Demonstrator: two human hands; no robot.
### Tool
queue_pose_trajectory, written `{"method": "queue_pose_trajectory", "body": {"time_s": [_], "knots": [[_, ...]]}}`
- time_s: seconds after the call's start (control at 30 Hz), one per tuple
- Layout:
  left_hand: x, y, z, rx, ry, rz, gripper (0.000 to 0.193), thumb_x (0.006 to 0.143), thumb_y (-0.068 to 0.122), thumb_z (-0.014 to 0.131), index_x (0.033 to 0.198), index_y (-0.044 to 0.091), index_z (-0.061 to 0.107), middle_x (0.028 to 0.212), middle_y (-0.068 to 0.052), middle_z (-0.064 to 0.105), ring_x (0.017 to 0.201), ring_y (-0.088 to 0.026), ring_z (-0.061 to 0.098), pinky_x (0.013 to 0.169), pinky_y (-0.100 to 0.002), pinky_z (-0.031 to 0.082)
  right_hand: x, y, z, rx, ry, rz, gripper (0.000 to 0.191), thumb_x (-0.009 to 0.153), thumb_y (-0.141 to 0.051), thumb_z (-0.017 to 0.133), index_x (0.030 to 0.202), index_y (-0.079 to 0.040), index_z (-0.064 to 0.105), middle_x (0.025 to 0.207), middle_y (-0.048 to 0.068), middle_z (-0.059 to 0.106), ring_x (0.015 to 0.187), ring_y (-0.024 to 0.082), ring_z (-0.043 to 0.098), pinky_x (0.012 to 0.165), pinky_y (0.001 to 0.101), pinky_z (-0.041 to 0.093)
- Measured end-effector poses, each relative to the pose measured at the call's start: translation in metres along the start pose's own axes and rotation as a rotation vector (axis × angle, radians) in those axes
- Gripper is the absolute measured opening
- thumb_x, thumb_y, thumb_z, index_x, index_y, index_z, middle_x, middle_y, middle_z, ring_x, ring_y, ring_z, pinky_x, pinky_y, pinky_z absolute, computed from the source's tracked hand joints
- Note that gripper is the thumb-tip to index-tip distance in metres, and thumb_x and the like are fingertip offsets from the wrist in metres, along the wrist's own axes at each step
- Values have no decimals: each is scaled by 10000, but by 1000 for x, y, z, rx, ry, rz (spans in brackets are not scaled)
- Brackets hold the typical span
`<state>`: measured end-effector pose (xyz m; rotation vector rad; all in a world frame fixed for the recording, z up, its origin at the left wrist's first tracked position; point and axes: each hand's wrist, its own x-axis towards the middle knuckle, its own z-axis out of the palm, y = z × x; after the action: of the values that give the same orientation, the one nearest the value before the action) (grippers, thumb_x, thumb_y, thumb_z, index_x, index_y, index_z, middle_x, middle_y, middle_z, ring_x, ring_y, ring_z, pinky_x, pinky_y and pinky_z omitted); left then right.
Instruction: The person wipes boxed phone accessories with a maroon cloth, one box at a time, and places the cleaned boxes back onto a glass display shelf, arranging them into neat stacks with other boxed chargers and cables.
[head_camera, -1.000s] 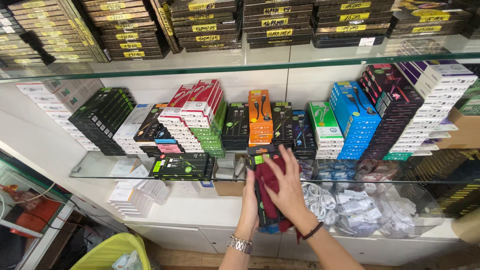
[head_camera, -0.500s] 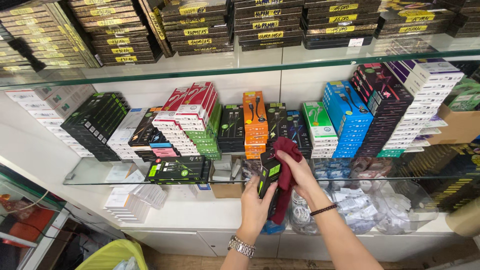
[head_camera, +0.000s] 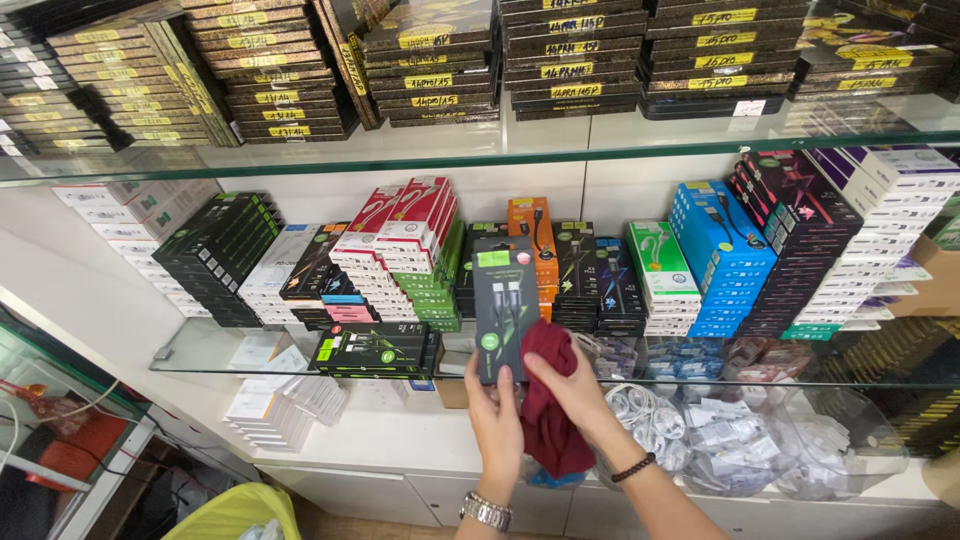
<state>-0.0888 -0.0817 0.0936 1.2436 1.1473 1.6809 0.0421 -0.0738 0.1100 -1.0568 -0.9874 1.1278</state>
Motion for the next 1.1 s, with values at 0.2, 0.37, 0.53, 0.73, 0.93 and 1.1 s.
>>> {"method": "queue_pose_trajectory", "body": {"time_s": [0.2, 0.37, 0.53, 0.73, 0.93, 1.1], "knots": [[87, -4, -5, 7, 35, -184, 595, 970, 286, 647, 1463, 22, 442, 684, -96, 667, 482, -117, 575, 440, -290, 467, -20, 15, 3, -126, -173, 90, 469, 890, -231, 738, 1309, -58, 615, 1149, 30, 739, 996, 87, 664, 884, 275, 549], [123, 30, 5, 246, -50, -227, 688, 983, 353, 640, 1498, 20, 328, 692, -135, 691, 527, -199, 653, 575, -346, 518, -16, 18, -3, -59, -140, 138, 453, 896, -230, 744, 1290, -35, 633, 1105, 49, 738, 926, 101, 653, 821, 291, 553], [71, 24, 0, 668, -4, 258, 631, 933, 231, 638, 1493, 51, 411, 1183, -166, 642, 1112, -300, 605, 960, -451, 481, -15, 18, -15, -100, -67, 170, 438, 876, -236, 745, 1262, -58, 642, 1081, 19, 749, 911, 88, 677, 803, 270, 562], [99, 6, 13, 994, -210, 659, 754, 833, 84, 618, 1532, -41, 365, 1622, -236, 336, 1515, -426, 261, 1225, -534, 216, -15, 17, -22, -91, -38, 190, 438, 881, -260, 755, 1241, -33, 654, 1047, 50, 745, 856, 110, 665, 759, 292, 560], [75, 7, -20, 679, 220, 530, 696, 912, 137, 665, 1547, 60, 391, 1665, -225, 246, 1557, -461, 185, 1264, -543, 176, -8, 15, -23, -78, 3, 258, 462, 863, -284, 751, 1262, -71, 655, 1049, 37, 738, 865, 110, 676, 759, 296, 564], [105, -27, -83, 497, 769, -18, 1107, 843, 425, 812, 1610, 28, 118, 1645, -316, 44, 1547, -445, 69, 1220, -590, 104, -2, 22, -16, -86, -23, 246, 470, 866, -297, 752, 1255, -49, 658, 1036, 41, 734, 859, 127, 672, 749, 309, 567]]}}
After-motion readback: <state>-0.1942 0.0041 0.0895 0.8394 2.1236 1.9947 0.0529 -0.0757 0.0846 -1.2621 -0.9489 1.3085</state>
